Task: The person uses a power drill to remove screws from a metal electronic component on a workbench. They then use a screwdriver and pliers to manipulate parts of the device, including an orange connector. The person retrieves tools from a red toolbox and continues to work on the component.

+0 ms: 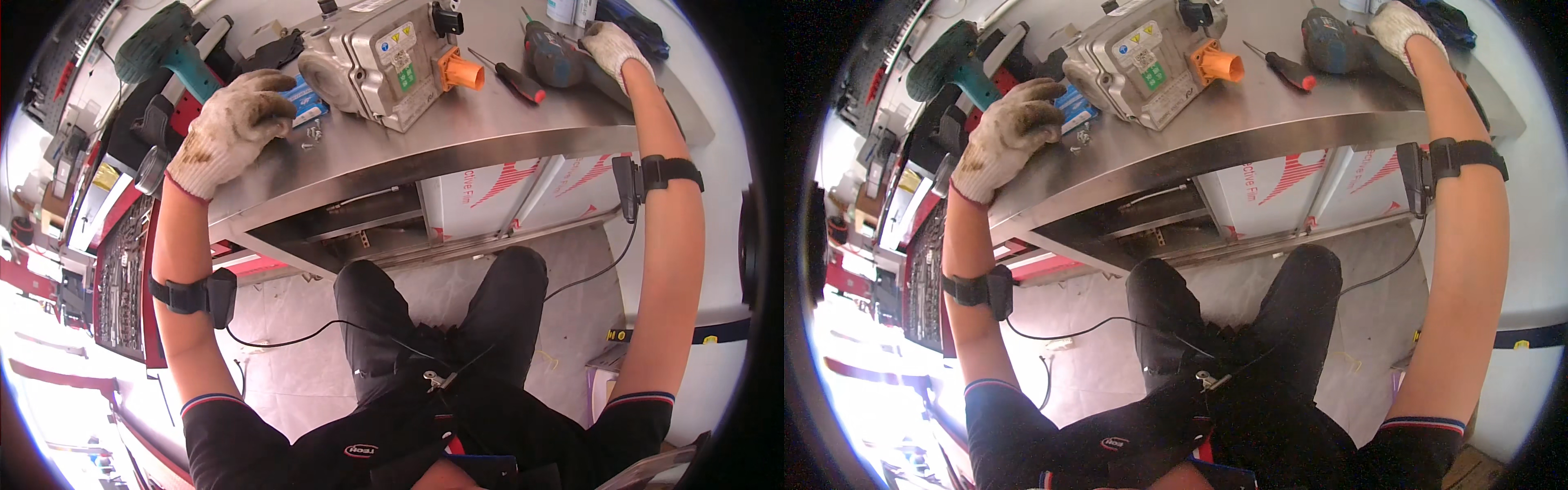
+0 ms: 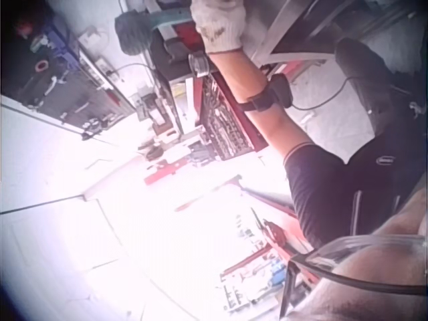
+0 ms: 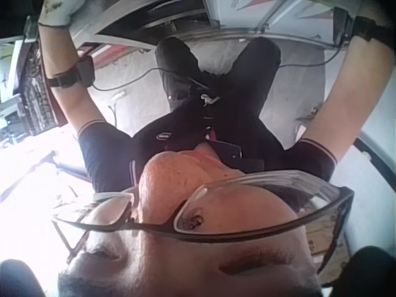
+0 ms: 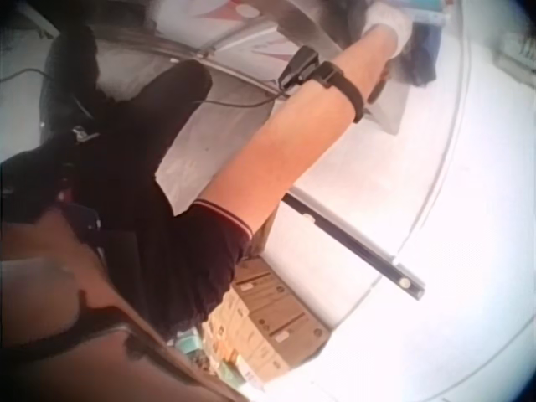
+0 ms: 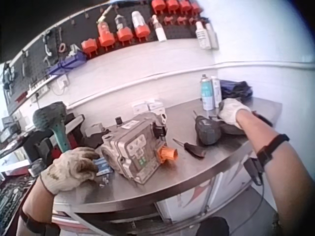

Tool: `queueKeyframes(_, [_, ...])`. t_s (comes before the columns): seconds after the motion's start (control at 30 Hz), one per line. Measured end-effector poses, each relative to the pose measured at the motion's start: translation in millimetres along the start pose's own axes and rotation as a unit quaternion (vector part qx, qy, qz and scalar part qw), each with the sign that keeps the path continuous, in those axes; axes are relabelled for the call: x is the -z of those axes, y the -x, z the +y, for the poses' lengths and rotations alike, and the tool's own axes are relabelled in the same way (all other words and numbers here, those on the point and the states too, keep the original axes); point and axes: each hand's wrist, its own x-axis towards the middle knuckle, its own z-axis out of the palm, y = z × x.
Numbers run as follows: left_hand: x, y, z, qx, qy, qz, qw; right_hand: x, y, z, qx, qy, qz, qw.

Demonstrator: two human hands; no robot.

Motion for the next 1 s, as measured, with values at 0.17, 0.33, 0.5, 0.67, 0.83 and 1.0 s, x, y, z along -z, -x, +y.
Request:
queueKeyframes(0.17, [0,-3,-4,-0.001,-0.009,-0.018,1.0,2,1,-3,0.02,0.033,0.007,0.999])
queueKeyframes(0.33, [1,-3,-3,0.004,-0.016,-0.027,0.999,3,0,-5,0.006,0.032,-0.018,0.999])
queueKeyframes(0.5, [6,-12,-1,0.089,0.089,0.023,0.992,6,17,-13,-0.006,0.002,0.056,0.998])
queueKeyframes(0.67, [31,-63,3,0.123,0.163,0.101,0.974,15,62,-29,0.06,-0.006,0.147,0.987])
queueKeyframes(0.83, [33,-131,37,0.154,0.131,0.029,0.979,30,88,-31,0.135,0.043,-0.008,0.99])
queueKeyframes(1.0, [16,-156,55,0.143,0.154,-0.06,0.976,31,78,-42,0.132,0.126,-0.069,0.981])
